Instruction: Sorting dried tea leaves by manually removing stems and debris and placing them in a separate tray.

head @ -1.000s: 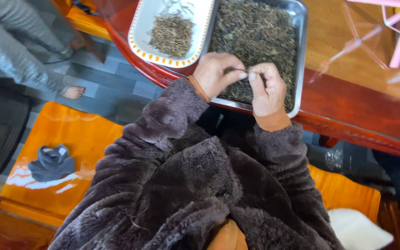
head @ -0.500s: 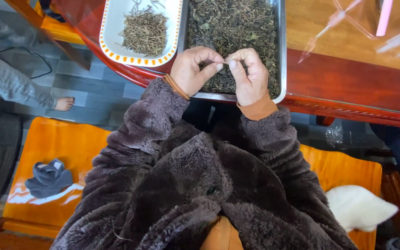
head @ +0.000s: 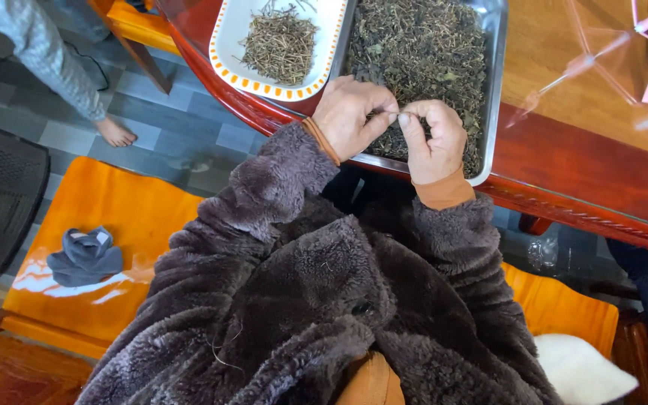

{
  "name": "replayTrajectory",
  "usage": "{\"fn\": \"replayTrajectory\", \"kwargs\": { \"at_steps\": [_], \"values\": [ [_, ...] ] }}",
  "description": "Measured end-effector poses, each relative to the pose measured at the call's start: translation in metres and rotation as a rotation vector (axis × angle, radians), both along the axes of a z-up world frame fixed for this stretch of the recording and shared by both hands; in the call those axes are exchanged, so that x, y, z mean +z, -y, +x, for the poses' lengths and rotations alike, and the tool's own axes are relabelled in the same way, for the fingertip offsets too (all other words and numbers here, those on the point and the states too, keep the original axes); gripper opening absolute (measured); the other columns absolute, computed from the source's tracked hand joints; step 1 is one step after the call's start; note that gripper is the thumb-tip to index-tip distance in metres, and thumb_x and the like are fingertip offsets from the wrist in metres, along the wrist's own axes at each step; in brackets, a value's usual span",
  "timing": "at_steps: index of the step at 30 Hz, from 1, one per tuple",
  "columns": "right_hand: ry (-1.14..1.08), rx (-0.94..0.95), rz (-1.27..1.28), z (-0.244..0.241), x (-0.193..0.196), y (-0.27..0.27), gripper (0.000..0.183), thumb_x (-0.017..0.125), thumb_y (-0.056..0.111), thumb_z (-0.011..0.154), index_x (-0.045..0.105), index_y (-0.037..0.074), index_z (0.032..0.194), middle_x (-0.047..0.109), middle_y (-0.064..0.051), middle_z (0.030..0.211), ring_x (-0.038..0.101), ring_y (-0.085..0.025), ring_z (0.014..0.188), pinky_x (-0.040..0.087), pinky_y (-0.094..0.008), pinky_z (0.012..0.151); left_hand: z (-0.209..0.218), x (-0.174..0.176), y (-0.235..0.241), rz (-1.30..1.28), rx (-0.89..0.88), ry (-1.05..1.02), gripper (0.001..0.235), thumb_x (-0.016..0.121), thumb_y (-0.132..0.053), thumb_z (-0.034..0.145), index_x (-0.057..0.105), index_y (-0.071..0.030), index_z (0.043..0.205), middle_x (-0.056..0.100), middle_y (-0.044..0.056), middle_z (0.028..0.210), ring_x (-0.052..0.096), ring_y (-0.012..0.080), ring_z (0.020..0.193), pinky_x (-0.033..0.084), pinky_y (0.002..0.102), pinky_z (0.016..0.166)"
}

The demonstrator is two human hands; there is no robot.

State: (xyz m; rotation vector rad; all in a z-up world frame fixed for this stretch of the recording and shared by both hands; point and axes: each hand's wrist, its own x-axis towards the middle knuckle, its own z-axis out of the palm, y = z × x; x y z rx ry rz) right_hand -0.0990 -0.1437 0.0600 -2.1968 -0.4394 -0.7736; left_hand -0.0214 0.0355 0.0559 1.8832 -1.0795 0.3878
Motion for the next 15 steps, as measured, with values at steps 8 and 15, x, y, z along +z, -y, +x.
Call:
{"fn": "replayTrajectory", "kwargs": {
  "at_steps": [8,15],
  "values": [
    [0.09,0.022,-0.136,-0.002,0.004,0.006,0.026,0.057,0.017,0.108,0.063,0.0,0.089,0.065,-0.011,0.079,0.063,-0.028,0.07,0.048,-0.043,0.068,0.004,0.023,-0.022,0.07,0.05,0.174,0.029,0.057,0.001,0.094,0.063,-0.017,0.071,0.061,-0.005,0.064,0.064,0.0134,0.06,0.057,0.039,0.083],
    [0.074,-0.133,-0.225,-0.016,0.0,0.009,0.017,0.064,0.018,0.104,0.067,0.011,0.088,0.07,-0.002,0.089,0.065,-0.024,0.084,0.042,-0.044,0.09,0.06,0.023,-0.095,0.238,0.432,0.428,0.018,0.072,-0.001,0.097,0.075,-0.014,0.084,0.068,-0.002,0.069,0.062,0.015,0.058,0.058,0.037,0.064]
  ]
}}
